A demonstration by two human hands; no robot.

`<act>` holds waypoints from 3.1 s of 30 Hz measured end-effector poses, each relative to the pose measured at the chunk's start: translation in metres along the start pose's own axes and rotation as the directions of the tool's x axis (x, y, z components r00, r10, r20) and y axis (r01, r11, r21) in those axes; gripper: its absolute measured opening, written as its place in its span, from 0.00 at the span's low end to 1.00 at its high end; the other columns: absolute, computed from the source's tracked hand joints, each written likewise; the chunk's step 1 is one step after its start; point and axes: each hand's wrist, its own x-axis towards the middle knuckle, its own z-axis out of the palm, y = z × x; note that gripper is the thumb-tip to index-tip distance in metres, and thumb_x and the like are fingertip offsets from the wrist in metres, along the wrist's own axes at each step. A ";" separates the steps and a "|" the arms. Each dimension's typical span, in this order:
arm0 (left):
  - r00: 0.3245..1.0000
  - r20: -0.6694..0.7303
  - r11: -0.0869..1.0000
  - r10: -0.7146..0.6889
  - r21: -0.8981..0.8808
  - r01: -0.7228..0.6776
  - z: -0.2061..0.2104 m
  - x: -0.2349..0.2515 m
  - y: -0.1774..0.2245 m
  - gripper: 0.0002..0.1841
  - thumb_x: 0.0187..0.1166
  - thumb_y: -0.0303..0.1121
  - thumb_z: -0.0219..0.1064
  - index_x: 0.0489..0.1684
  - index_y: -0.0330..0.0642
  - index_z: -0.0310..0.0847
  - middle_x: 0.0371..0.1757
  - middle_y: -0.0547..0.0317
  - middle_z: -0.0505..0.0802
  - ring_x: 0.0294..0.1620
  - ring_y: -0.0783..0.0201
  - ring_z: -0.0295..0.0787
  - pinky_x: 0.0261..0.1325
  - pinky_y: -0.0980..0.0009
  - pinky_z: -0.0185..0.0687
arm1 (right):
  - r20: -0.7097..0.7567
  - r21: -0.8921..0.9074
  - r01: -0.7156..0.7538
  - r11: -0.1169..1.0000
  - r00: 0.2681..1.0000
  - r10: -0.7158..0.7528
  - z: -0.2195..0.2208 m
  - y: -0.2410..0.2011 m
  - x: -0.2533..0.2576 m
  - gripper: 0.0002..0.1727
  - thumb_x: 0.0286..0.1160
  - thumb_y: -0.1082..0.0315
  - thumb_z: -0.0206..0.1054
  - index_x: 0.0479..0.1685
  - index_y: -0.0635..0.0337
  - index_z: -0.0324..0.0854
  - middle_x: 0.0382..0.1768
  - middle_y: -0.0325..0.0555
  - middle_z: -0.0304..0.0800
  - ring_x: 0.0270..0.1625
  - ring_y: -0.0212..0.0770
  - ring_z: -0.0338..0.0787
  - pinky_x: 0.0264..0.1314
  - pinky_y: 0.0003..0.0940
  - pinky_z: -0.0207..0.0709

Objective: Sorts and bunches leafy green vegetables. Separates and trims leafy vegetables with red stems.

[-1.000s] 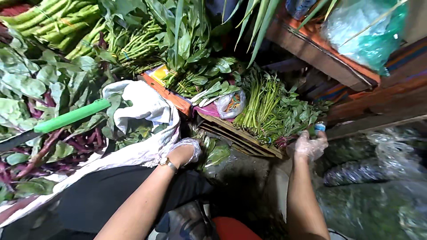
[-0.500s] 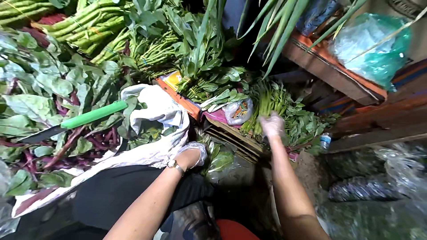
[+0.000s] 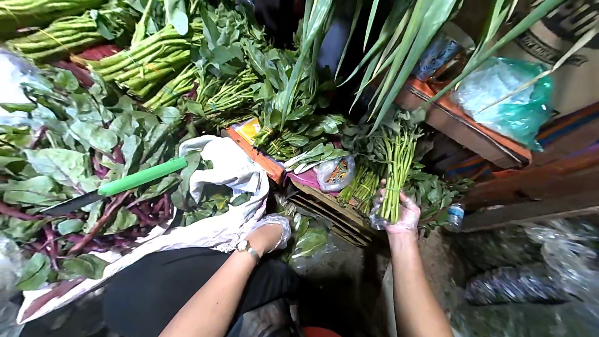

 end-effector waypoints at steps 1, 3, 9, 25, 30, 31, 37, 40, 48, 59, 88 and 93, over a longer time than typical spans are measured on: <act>1.000 -0.001 1.000 -0.002 0.001 0.002 0.000 0.000 0.000 0.24 0.84 0.43 0.63 0.78 0.49 0.76 0.71 0.43 0.86 0.75 0.43 0.80 0.75 0.41 0.72 | 0.026 0.006 0.005 1.000 1.000 -0.005 -0.003 0.000 0.001 0.25 0.87 0.60 0.30 0.53 0.56 0.76 0.43 0.47 0.93 0.28 0.37 0.91 0.25 0.29 0.85; 1.000 -0.005 1.000 0.008 -0.008 -0.008 0.000 -0.002 0.001 0.24 0.84 0.41 0.63 0.77 0.46 0.76 0.71 0.42 0.86 0.74 0.42 0.80 0.75 0.40 0.72 | 0.039 -0.031 0.009 0.999 0.999 -0.008 -0.006 -0.001 -0.001 0.26 0.86 0.62 0.28 0.53 0.55 0.76 0.46 0.46 0.93 0.29 0.37 0.91 0.26 0.29 0.84; 0.997 -0.058 0.994 0.041 -0.101 -0.047 -0.004 -0.005 0.000 0.23 0.86 0.45 0.61 0.77 0.49 0.77 0.72 0.44 0.86 0.76 0.44 0.80 0.77 0.41 0.71 | 0.444 0.065 -0.122 0.990 0.892 0.081 -0.023 0.015 -0.016 0.17 0.57 0.61 0.73 0.47 0.54 0.91 0.35 0.49 0.95 0.31 0.43 0.94 0.33 0.36 0.89; 0.833 -0.362 -0.189 -0.419 -0.862 -0.470 -0.030 -0.041 -0.019 0.10 0.92 0.34 0.53 0.38 0.42 0.74 0.19 0.65 0.78 0.17 0.71 0.75 0.24 0.75 0.78 | 0.743 -0.596 0.565 0.570 0.658 0.124 0.095 0.158 -0.106 0.17 0.76 0.82 0.61 0.61 0.77 0.85 0.61 0.60 0.92 0.65 0.35 0.90 0.74 0.28 0.79; 0.845 -0.367 -0.132 -0.388 -0.886 -0.445 -0.026 -0.040 -0.027 0.12 0.91 0.34 0.53 0.34 0.43 0.74 0.18 0.66 0.77 0.16 0.72 0.74 0.22 0.77 0.77 | 0.846 -0.506 0.781 0.367 0.532 0.036 0.107 0.163 -0.092 0.08 0.70 0.77 0.68 0.41 0.71 0.91 0.44 0.56 0.95 0.49 0.40 0.94 0.58 0.33 0.86; 0.843 -0.371 -0.113 -0.391 -0.889 -0.444 -0.025 -0.040 -0.026 0.11 0.91 0.33 0.54 0.35 0.43 0.75 0.18 0.66 0.78 0.16 0.72 0.75 0.23 0.77 0.77 | 0.872 -0.472 0.826 0.308 0.489 0.026 0.108 0.163 -0.090 0.07 0.67 0.76 0.68 0.37 0.71 0.90 0.42 0.59 0.93 0.45 0.46 0.93 0.52 0.38 0.86; 0.863 -0.367 -0.308 -0.347 -0.825 -0.474 -0.034 -0.033 -0.031 0.12 0.92 0.31 0.48 0.32 0.49 0.69 0.15 0.71 0.74 0.13 0.75 0.71 0.20 0.80 0.76 | 0.833 -0.410 0.562 0.719 0.552 0.044 0.102 0.154 -0.110 0.07 0.66 0.78 0.54 0.31 0.71 0.78 0.37 0.43 0.86 0.47 0.23 0.83 0.53 0.18 0.75; 0.835 -0.371 -0.289 -0.407 -0.815 -0.503 -0.036 -0.029 -0.037 0.11 0.91 0.31 0.50 0.34 0.49 0.69 0.16 0.70 0.75 0.13 0.74 0.72 0.20 0.79 0.77 | 0.678 -0.734 0.476 0.484 0.550 0.487 0.088 0.122 -0.119 0.09 0.71 0.80 0.56 0.36 0.79 0.80 0.29 0.48 0.82 0.32 0.29 0.79 0.40 0.26 0.75; 0.799 -0.539 -0.056 -0.268 -0.819 -0.571 -0.030 -0.037 -0.034 0.07 0.88 0.28 0.54 0.38 0.47 0.75 0.17 0.69 0.79 0.16 0.73 0.77 0.25 0.77 0.81 | 0.051 -0.991 0.030 -0.127 0.985 -0.165 0.017 -0.013 -0.038 0.26 0.88 0.54 0.60 0.62 0.73 0.82 0.56 0.70 0.88 0.61 0.63 0.88 0.69 0.62 0.76; 0.894 -0.438 -0.064 -0.096 -0.894 -0.444 -0.022 -0.045 -0.014 0.11 0.84 0.26 0.57 0.61 0.42 0.75 0.26 0.66 0.83 0.24 0.71 0.83 0.33 0.76 0.86 | -0.105 -0.992 -0.121 -0.031 0.940 -0.324 0.005 -0.038 0.026 0.26 0.84 0.53 0.66 0.60 0.72 0.84 0.62 0.74 0.85 0.68 0.70 0.82 0.71 0.71 0.69; 0.893 -0.417 -0.084 -0.168 -0.897 -0.434 -0.021 -0.060 -0.023 0.09 0.82 0.31 0.63 0.52 0.38 0.81 0.31 0.60 0.89 0.30 0.69 0.87 0.37 0.73 0.87 | 0.990 -0.143 0.988 -0.050 0.142 -0.021 0.103 0.136 -0.087 0.08 0.71 0.71 0.68 0.31 0.64 0.91 0.32 0.53 0.94 0.34 0.47 0.94 0.39 0.39 0.87; 0.897 -0.411 -0.218 -0.164 -0.872 -0.439 -0.018 -0.055 -0.023 0.07 0.84 0.27 0.54 0.44 0.38 0.79 0.32 0.58 0.92 0.30 0.68 0.90 0.36 0.74 0.88 | 0.976 -0.184 0.980 -0.074 0.173 -0.132 0.096 0.152 -0.088 0.08 0.67 0.71 0.66 0.26 0.65 0.87 0.30 0.54 0.93 0.32 0.46 0.93 0.36 0.37 0.86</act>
